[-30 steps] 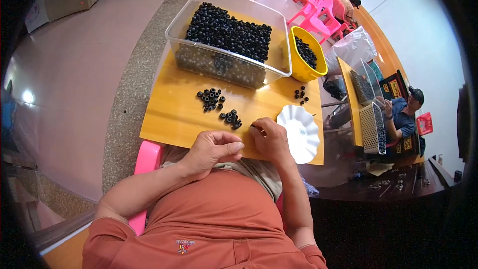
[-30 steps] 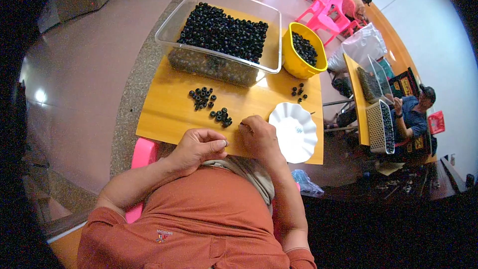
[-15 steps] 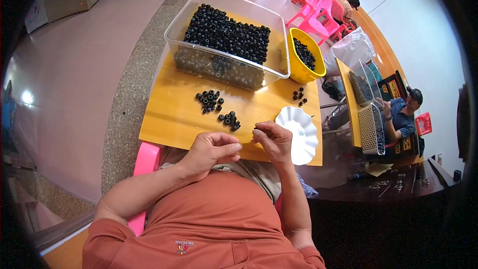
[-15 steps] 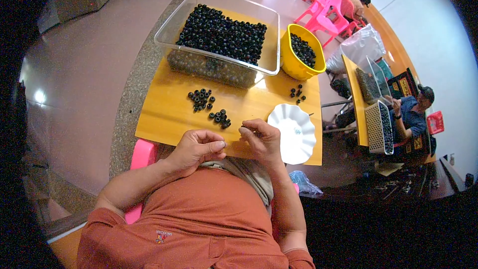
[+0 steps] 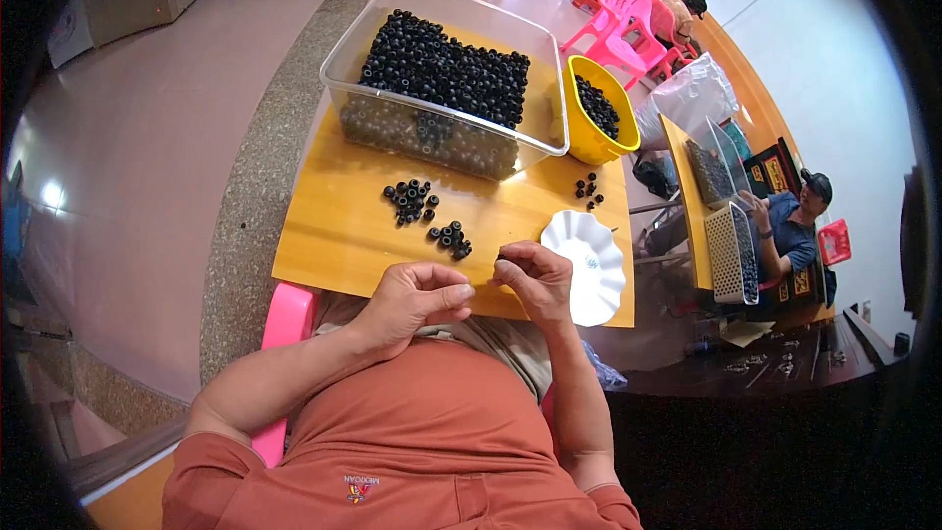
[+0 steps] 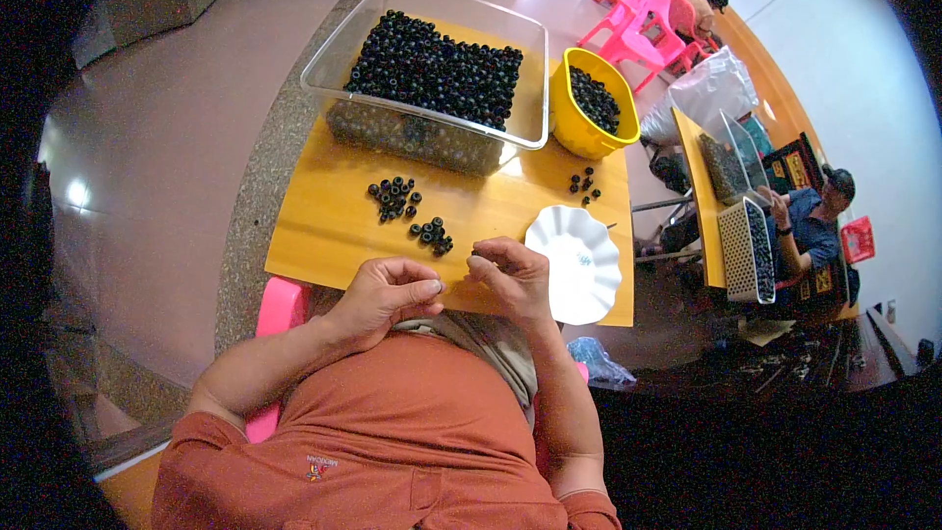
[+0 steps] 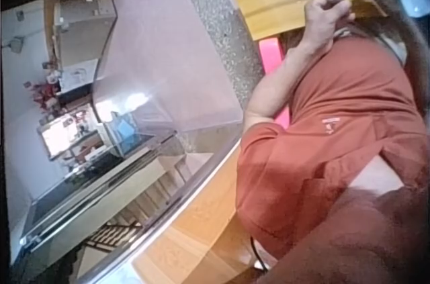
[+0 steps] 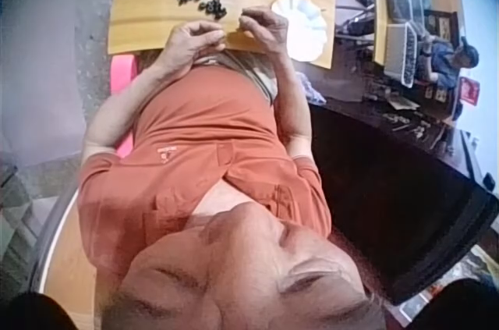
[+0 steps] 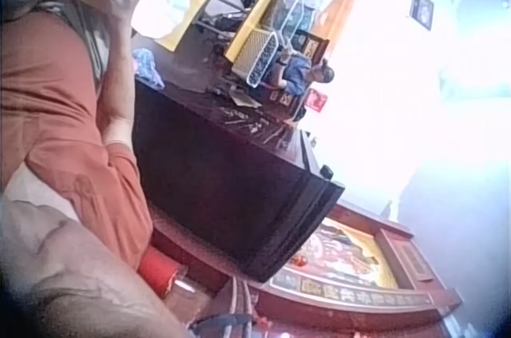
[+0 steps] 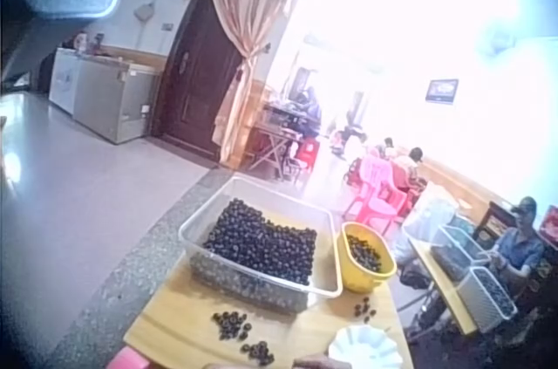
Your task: Picking up small black fruits from a pile on a table, inspecting them, and placing them into a white dish.
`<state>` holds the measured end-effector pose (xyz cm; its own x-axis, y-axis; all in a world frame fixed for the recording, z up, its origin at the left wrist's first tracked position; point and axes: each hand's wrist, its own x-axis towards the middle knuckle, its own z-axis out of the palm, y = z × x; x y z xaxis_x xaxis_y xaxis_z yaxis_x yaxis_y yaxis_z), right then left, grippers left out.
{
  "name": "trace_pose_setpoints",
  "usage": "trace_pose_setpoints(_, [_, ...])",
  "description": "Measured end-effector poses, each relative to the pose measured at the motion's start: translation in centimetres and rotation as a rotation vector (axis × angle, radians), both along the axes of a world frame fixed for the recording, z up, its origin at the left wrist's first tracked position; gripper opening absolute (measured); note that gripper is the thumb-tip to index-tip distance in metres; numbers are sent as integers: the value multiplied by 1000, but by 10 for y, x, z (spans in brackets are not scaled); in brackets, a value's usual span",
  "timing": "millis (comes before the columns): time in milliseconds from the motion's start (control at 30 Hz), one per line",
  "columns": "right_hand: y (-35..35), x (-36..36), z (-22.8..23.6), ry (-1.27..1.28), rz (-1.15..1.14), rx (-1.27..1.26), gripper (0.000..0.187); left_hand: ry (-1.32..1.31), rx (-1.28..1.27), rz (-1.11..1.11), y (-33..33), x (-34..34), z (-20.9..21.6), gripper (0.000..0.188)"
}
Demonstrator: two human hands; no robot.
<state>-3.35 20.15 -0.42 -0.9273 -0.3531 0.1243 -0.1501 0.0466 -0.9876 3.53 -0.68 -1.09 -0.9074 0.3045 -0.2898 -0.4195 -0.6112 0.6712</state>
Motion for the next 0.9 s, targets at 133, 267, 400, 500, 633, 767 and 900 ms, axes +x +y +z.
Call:
trace_pose_setpoints(133, [-2, 1, 1, 15, 6, -33, 15, -2, 5, 0, 0, 0, 0, 14])
trace_pose_setpoints(267, [-1, -1, -1, 88, 33, -1, 15, -1, 0, 2, 0, 0, 0, 15])
trace_pose_setpoints(400, [-1, 1, -1, 17, 1, 21, 14, -4, 5, 5, 0, 0, -1, 15])
trace_pose_setpoints(500, [0, 0, -4, 2, -9, 8, 14, -4, 10, 6, 1, 0, -1, 15])
trace_pose_setpoints(633, [-1, 2, -3, -26, -19, -14, 15, -9, 7, 8, 1, 0, -1, 15])
trace_pose_setpoints(767, [1, 1, -5, -22, -19, 2, 16, -7, 14, 8, 1, 0, -1, 15])
trace_pose_setpoints(900, [0, 2, -3, -20, -24, 3, 17, -8, 5, 7, 1, 0, -1, 15])
